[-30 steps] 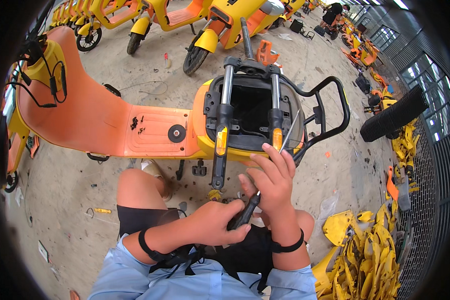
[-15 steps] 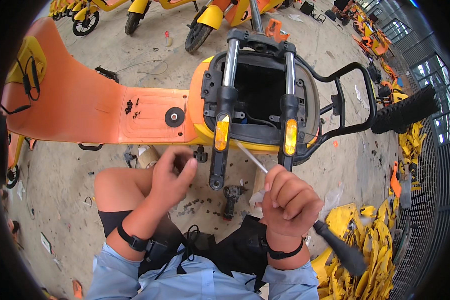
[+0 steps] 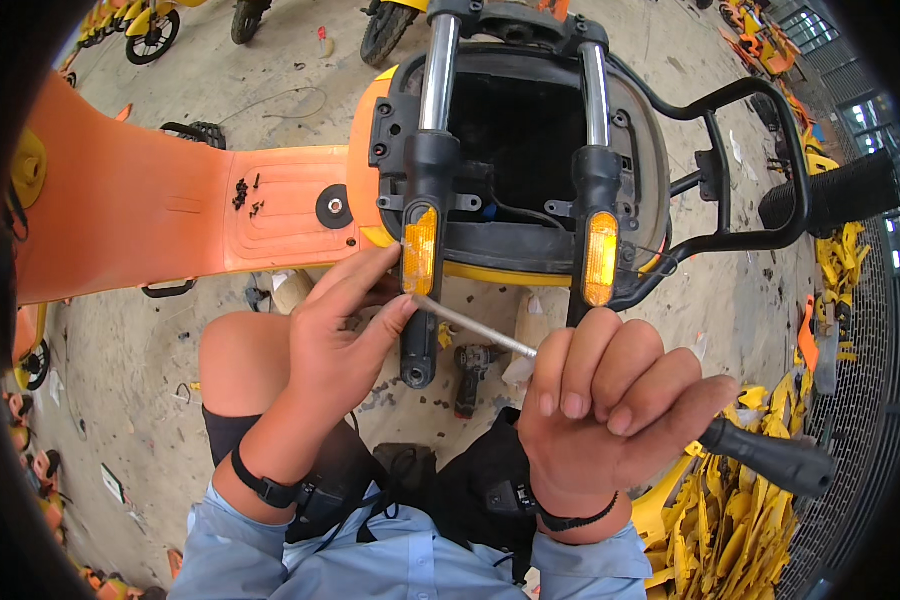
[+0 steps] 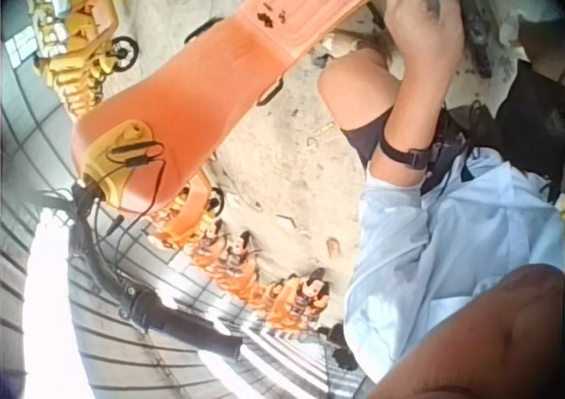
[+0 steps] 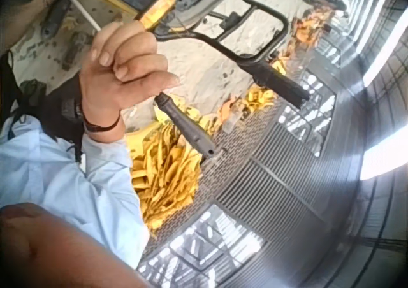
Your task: The person assembles a front fork onto a scooter frame by hand, inserting metal tubes and using a screwdriver to tighten a screw on a yellow component.
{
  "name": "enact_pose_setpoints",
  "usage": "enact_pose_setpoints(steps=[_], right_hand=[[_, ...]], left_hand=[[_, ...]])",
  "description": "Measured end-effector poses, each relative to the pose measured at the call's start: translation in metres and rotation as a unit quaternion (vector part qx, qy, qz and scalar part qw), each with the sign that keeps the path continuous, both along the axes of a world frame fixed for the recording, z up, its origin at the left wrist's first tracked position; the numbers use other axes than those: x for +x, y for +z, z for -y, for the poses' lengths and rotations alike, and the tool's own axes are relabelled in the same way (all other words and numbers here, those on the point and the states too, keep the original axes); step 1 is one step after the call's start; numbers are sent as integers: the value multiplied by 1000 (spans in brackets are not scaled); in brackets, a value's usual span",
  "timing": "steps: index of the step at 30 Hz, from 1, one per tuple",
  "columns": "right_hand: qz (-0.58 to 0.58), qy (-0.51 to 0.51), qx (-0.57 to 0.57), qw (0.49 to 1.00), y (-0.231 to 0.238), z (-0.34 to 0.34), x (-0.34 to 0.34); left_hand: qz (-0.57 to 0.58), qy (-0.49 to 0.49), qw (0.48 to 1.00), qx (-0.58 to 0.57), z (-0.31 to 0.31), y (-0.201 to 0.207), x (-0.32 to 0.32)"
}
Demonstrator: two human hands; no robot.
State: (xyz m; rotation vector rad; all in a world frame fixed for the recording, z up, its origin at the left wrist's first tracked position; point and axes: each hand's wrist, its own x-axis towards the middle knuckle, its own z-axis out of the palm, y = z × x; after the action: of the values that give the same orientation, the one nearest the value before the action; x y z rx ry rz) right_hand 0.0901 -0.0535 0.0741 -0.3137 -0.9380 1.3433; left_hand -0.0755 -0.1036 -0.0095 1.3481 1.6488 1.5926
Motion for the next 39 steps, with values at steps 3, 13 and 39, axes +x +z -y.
enact_pose_setpoints(steps=[3,13,39], right_hand=[[30,-21,-22,999,1,-1,-6],[13,39,4,999,-2,-17,-2],[-3,104,41,994,-5,-21,0]], left_hand=[[59,1,998,-15,0,-1,1],[3,-15,1000,-12,-2,2,-3],[12,15,1000,2,0,5,4]])
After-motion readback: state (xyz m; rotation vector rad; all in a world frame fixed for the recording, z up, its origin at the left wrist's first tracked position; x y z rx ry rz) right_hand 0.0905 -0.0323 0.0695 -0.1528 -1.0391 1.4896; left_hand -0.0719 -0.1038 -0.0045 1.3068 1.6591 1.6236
